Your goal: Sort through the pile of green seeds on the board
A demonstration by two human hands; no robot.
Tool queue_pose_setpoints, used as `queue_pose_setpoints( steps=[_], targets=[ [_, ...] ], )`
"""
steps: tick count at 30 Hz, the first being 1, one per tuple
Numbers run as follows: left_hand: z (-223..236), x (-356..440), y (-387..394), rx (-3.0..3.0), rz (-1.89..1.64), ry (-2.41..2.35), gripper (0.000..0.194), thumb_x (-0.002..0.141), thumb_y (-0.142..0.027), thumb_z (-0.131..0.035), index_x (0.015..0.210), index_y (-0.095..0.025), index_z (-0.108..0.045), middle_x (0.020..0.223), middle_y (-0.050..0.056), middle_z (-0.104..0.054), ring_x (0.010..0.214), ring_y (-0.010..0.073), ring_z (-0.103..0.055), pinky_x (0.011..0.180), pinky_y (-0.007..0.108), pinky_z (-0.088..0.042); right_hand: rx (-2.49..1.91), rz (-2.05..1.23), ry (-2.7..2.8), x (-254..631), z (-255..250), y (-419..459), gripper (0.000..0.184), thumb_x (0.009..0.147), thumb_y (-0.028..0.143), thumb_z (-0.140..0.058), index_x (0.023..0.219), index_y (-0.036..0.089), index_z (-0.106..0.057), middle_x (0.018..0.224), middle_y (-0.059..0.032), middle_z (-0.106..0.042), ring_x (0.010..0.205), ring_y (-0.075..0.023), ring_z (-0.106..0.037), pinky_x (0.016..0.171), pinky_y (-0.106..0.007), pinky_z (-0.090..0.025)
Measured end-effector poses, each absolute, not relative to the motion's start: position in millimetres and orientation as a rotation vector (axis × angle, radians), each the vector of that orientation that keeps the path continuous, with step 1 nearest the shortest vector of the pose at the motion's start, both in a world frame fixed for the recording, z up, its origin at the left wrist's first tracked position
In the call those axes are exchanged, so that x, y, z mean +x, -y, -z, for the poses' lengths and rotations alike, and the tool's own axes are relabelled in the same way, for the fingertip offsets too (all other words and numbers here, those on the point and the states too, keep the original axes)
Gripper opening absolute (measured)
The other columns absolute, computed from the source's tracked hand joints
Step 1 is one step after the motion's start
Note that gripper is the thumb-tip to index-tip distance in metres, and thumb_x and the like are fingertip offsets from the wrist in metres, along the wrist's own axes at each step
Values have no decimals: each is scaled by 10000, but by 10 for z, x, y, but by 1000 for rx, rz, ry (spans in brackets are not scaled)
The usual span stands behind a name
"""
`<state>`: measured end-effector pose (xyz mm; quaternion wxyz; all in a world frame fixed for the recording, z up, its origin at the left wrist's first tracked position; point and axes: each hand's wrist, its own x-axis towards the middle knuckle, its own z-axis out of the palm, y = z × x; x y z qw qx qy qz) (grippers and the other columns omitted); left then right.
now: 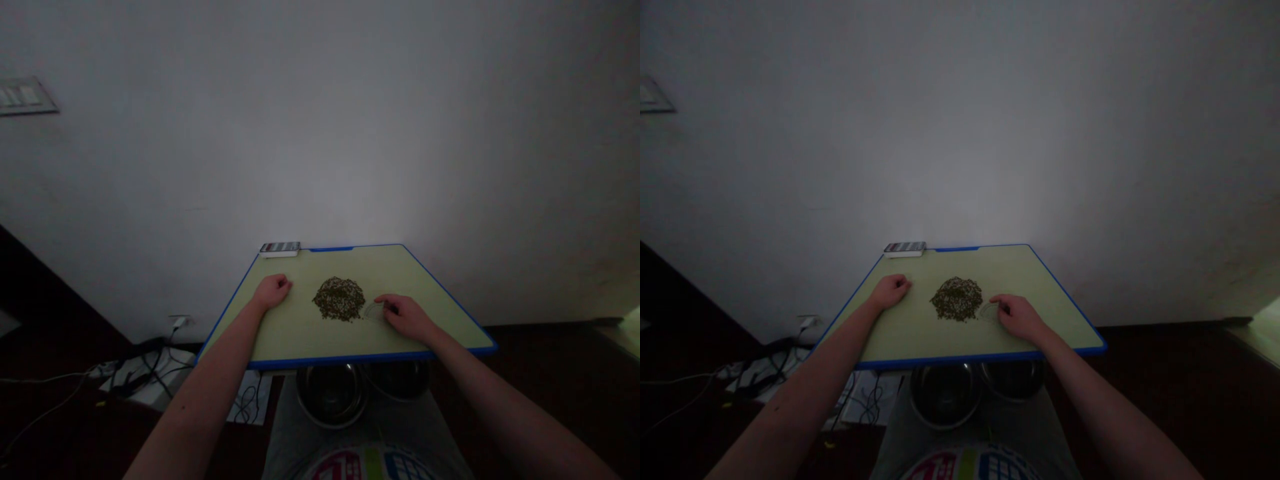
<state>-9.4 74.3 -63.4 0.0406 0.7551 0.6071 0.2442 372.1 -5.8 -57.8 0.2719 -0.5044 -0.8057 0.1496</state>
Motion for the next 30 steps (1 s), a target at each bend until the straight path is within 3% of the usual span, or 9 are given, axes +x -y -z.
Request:
queue_pose_setpoints(
  steps=[12,30],
  targets=[
    [598,-76,-736,2310,-724,-1871,306,782,-420,-441,618,-183,-545,585,17,-554,565,144,-465,544,271,-296,-1350,-393,2207,3591,534,127,373,774,175,-442,1081,170,-655,643,-13,-611,557,-130,-503,578,-251,-350],
    [631,-94,-748,2314,-747,-1859,298,780,-414,-437,618,-181,-527,589,12,-550,567,139,-470,537,264,-290,-1283,-394,2279,3257,482,235,384,769,156,-438,1085,152,-657,795,-58,-691,664,-150,-581,678,-260,-407]
  ],
)
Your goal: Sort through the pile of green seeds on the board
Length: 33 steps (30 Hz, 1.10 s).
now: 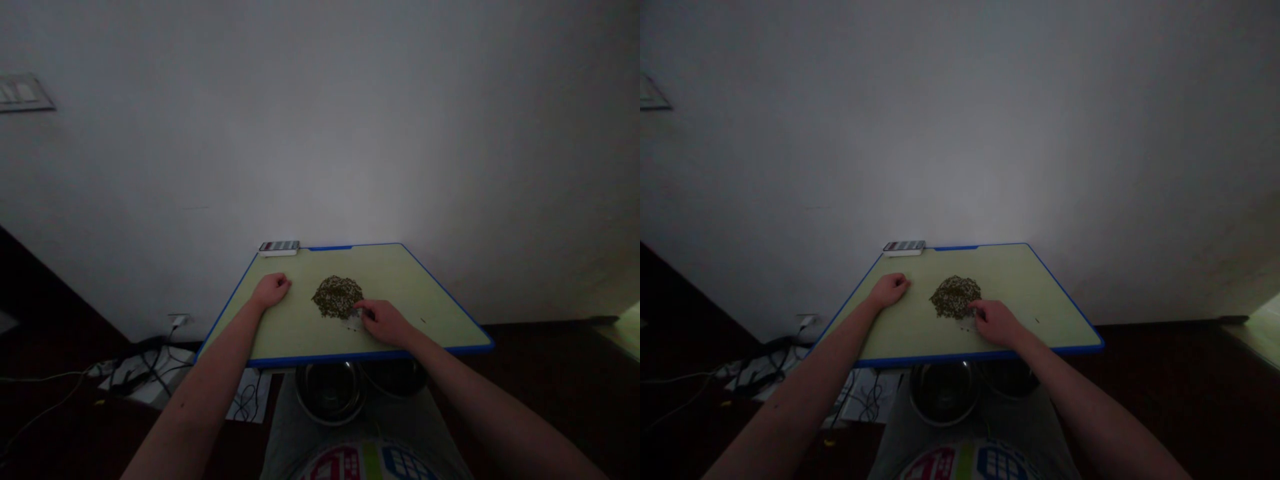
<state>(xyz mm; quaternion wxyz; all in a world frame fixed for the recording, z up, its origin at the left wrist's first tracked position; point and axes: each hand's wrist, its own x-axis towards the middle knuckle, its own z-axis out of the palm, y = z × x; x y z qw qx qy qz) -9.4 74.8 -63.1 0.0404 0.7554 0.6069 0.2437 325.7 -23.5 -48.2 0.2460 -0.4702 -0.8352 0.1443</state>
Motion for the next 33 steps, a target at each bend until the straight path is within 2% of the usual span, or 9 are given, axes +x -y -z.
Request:
queue_pose_setpoints(
  steps=[12,19,25,33],
  targets=[
    [630,-94,-740,2321,-744,-1853,288,778,-406,-452,611,-181,-519,587,8,-551,563,134,-462,533,260,-292,-1316,-424,2269,3052,465,465,380,770,157,-456,1096,133,-650,818,-76,-700,706,-161,-608,716,-267,-423],
    [620,-90,-731,2322,-720,-1874,302,786,-411,-443,634,-176,-557,628,26,-588,596,147,-492,553,265,-312,-1283,-474,2273,2995,443,578,381,769,168,-461,1096,129,-652,1007,-107,-692,896,-203,-628,832,-302,-433],
    [594,-70,-713,2313,-719,-1878,297,782,-406,-445,644,-174,-570,636,30,-597,601,150,-501,561,268,-324,-1304,-514,2262,2918,425,666,382,774,172,-456,1098,120,-651,905,-104,-711,776,-194,-642,774,-301,-457],
    [604,-81,-724,2321,-701,-1886,307,780,-418,-434,645,-178,-570,633,28,-592,597,150,-494,561,270,-322,-1257,-507,2263,2854,460,691,385,780,176,-455,1111,119,-645,982,-106,-699,880,-206,-638,832,-306,-446]
  ],
)
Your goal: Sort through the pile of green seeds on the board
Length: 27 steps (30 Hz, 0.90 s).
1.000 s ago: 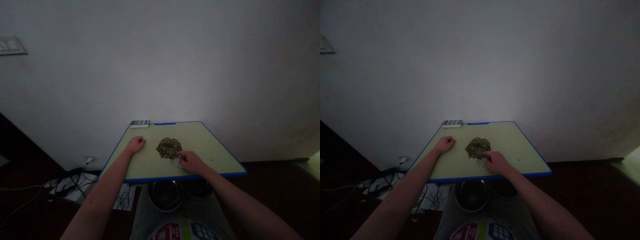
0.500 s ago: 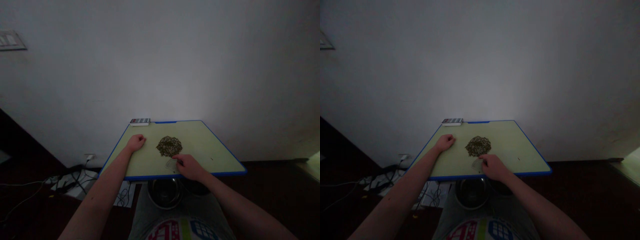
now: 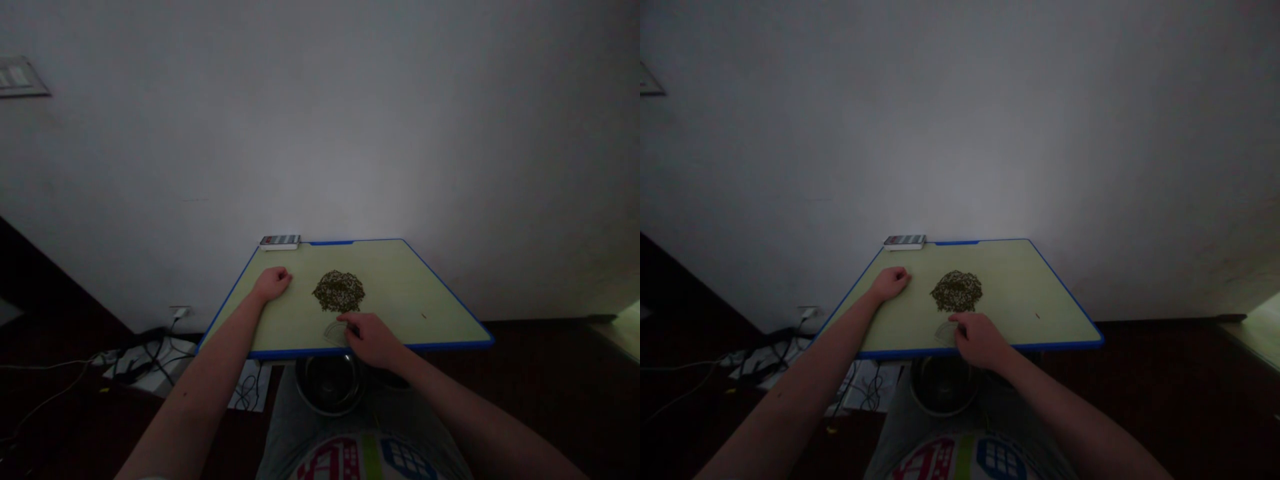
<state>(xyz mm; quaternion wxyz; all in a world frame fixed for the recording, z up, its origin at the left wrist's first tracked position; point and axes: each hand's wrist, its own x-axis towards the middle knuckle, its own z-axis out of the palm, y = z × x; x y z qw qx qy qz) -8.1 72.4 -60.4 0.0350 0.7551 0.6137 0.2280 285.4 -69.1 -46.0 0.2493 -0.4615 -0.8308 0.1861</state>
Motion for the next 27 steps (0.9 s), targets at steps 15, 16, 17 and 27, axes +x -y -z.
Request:
queue_pose_setpoints(
  steps=[15,16,17,27],
  targets=[
    [631,-96,-734,2319,-761,-1849,302,783,-413,-440,621,-179,-542,598,16,-561,576,144,-478,551,270,-317,-1254,-669,1994,3249,454,186,372,723,231,-503,1058,160,-649,697,-6,-632,584,-127,-528,577,-247,-407],
    [633,-97,-736,2322,-759,-1848,305,783,-417,-439,622,-179,-541,594,15,-556,573,143,-474,548,271,-313,-1273,-713,1949,3317,482,136,383,718,227,-490,1060,151,-642,673,1,-617,565,-123,-515,555,-240,-397],
    [635,-98,-739,2323,-754,-1849,307,784,-420,-439,623,-179,-539,590,14,-552,569,143,-470,544,270,-309,-1294,-755,1904,3374,512,101,389,708,224,-480,1054,142,-637,639,10,-595,542,-119,-501,531,-234,-384],
    [644,-110,-751,2320,-729,-1865,305,788,-423,-438,621,-183,-525,586,13,-549,568,141,-477,542,267,-303,-1306,-876,1750,3436,574,110,400,655,221,-461,1010,133,-623,539,50,-495,460,-100,-422,458,-216,-334]
  ],
)
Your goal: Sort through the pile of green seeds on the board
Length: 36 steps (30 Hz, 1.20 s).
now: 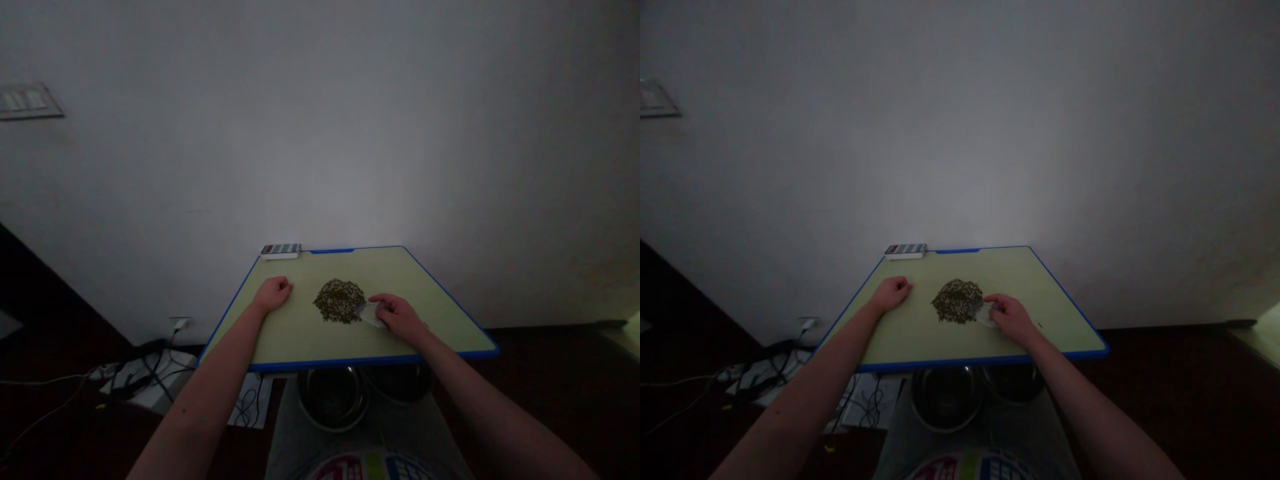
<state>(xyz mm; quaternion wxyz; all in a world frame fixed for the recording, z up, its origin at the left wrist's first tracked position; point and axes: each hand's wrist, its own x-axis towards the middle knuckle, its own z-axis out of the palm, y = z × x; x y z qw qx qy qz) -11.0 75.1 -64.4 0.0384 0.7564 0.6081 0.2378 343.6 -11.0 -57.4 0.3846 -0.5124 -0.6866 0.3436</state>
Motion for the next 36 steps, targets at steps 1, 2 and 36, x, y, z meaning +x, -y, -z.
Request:
queue_pose_setpoints(
  steps=[1,2,36],
  targets=[
    [641,-110,-749,2321,-728,-1863,306,789,-423,-438,620,-183,-525,586,13,-549,566,141,-476,541,267,-302,-1307,-880,1751,3434,566,110,398,655,216,-459,1008,133,-622,545,48,-498,461,-99,-422,454,-214,-330],
    [638,-108,-746,2324,-729,-1860,305,790,-421,-438,621,-183,-527,587,13,-550,566,141,-476,541,267,-301,-1312,-883,1752,3434,560,108,397,657,212,-457,1009,132,-621,550,46,-501,460,-98,-421,449,-212,-328],
    [604,-80,-732,2287,-704,-1875,305,767,-434,-441,633,-185,-554,593,16,-566,560,143,-480,536,267,-311,-1437,-422,1949,3500,624,96,326,665,156,-457,917,168,-664,591,22,-576,540,-117,-492,578,-238,-367]
  ],
)
